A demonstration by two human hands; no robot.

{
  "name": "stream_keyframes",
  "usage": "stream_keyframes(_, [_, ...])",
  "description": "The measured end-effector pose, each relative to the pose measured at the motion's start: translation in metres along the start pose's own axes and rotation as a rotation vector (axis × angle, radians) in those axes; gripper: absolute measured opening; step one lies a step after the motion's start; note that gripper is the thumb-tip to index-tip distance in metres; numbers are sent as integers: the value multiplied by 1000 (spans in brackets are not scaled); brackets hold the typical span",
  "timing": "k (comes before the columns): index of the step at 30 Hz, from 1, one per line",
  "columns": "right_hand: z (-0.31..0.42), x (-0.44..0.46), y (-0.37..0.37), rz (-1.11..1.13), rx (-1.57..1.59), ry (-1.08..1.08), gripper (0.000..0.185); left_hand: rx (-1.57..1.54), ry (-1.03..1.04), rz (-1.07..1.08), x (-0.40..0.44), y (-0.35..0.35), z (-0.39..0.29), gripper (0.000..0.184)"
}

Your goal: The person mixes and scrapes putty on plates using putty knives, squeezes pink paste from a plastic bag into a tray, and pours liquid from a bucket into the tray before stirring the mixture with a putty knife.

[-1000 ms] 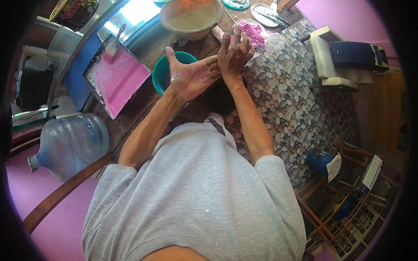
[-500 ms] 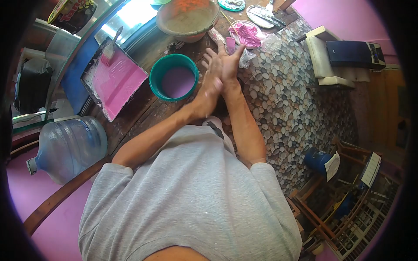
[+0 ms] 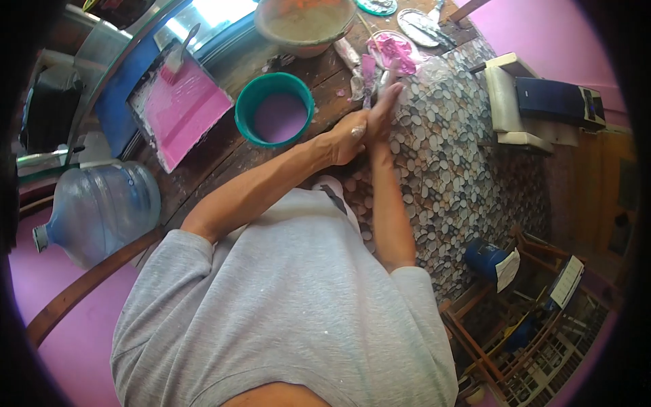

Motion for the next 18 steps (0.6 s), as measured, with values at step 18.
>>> stream_keyframes(18, [-88, -74, 59, 280, 159, 695, 23, -855, 362, -835, -180, -340, 211, 35])
Point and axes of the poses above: each hand's wrist, its own x-axis towards the middle knuckle, its own y-axis out of the palm, z = x × y, the point moved 3 cm from there along x, towards the middle knuckle, and after that the axes turned 13 degrees about -y, right-handed, at the moved point
